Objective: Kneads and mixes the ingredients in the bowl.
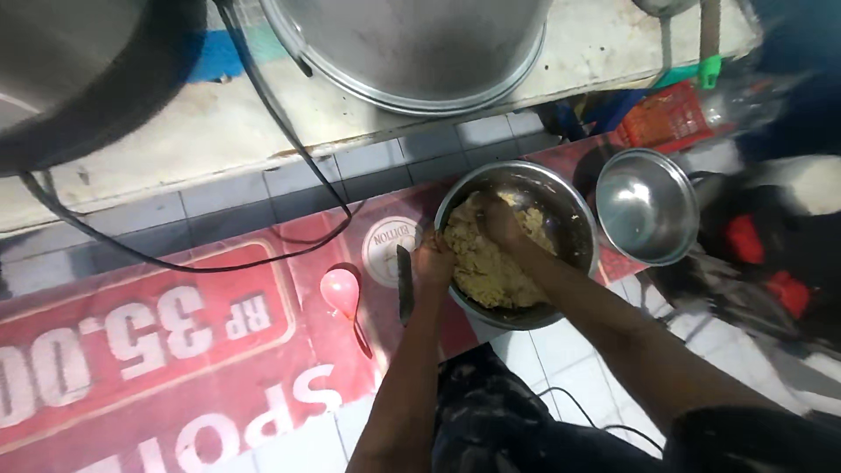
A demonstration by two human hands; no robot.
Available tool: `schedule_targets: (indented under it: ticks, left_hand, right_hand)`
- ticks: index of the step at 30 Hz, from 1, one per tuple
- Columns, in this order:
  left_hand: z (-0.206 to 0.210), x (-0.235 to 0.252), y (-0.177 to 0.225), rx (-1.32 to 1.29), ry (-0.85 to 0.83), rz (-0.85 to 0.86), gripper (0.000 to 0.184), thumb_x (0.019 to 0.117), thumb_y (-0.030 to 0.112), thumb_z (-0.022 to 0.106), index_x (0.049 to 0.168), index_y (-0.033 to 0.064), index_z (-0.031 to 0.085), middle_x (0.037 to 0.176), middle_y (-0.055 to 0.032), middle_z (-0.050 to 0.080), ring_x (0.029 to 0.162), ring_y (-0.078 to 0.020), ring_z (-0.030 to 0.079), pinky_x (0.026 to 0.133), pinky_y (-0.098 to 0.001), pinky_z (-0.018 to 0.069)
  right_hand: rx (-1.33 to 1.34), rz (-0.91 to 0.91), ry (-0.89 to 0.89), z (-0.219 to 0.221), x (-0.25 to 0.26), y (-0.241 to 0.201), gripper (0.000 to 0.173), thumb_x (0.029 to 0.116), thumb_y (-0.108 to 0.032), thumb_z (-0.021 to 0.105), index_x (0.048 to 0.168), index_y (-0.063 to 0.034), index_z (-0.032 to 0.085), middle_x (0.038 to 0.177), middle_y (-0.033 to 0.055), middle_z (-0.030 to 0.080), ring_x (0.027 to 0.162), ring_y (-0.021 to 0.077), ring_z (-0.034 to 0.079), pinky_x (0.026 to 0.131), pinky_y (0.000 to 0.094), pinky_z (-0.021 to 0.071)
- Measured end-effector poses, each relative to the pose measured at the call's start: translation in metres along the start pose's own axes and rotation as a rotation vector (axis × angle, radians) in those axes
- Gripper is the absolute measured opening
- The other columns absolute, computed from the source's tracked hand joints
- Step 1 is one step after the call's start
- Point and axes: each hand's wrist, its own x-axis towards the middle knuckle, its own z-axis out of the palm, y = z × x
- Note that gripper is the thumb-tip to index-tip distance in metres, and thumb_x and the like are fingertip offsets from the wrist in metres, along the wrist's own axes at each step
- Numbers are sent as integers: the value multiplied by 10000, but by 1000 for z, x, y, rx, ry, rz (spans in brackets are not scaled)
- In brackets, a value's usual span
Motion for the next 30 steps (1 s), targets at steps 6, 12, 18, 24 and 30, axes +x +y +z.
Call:
schedule_targets:
  ticks: [6, 12, 18, 24, 30]
  left_hand:
    - [1, 3, -3, 5, 0, -8, 431, 1107, 282, 412, 1489, 113, 517, 1114, -255, 709, 1004, -431, 700, 876, -639, 537]
    - [2, 0, -3, -23, 15, 8, 420, 1108, 286, 423, 1476, 112, 527, 1091, -254, 710, 981, -431, 703, 859, -640, 540]
    - [-3, -1, -2, -18, -12, 36, 420, 1102, 253, 429, 1475, 78, 513, 1104, -264, 702, 985, -437, 700, 855, -646, 540]
    - [0, 2, -8, -208, 51, 103, 384, 1110, 220, 422, 1400, 31, 589, 1159, -254, 703, 1052, -401, 697, 932, -609, 528]
    - [-3, -5, -2, -256, 92, 162, 359, 1107, 212, 444, 1294, -39, 619, 1144, -272, 688, 1047, -400, 685, 931, -577, 529]
  right_hand:
    - [-560, -263, -147, -63, 8, 109, 380, 1058, -43, 470, 1421, 21, 563, 1522, 209, 513, 1404, 407, 495, 1144, 529, 431]
    - [-576, 126, -401, -75, -61, 109, 280, 981, 17, 595, 1250, 71, 652, 1361, 275, 590, 1266, 462, 578, 1017, 609, 505]
    - [177, 560, 22, -35, -4, 93, 515, 1130, -355, 379, 1371, 43, 597, 1389, 313, 588, 1336, 459, 542, 1128, 611, 400]
    - [313, 292, -314, 9, 55, 34, 553, 989, -490, 650, 1273, -16, 679, 1260, 212, 686, 1192, 346, 647, 1059, 573, 485]
    - [-197, -13, -425, 3, -42, -10, 681, 875, -529, 764, 1379, -86, 647, 1458, 232, 561, 1412, 457, 440, 1184, 682, 271]
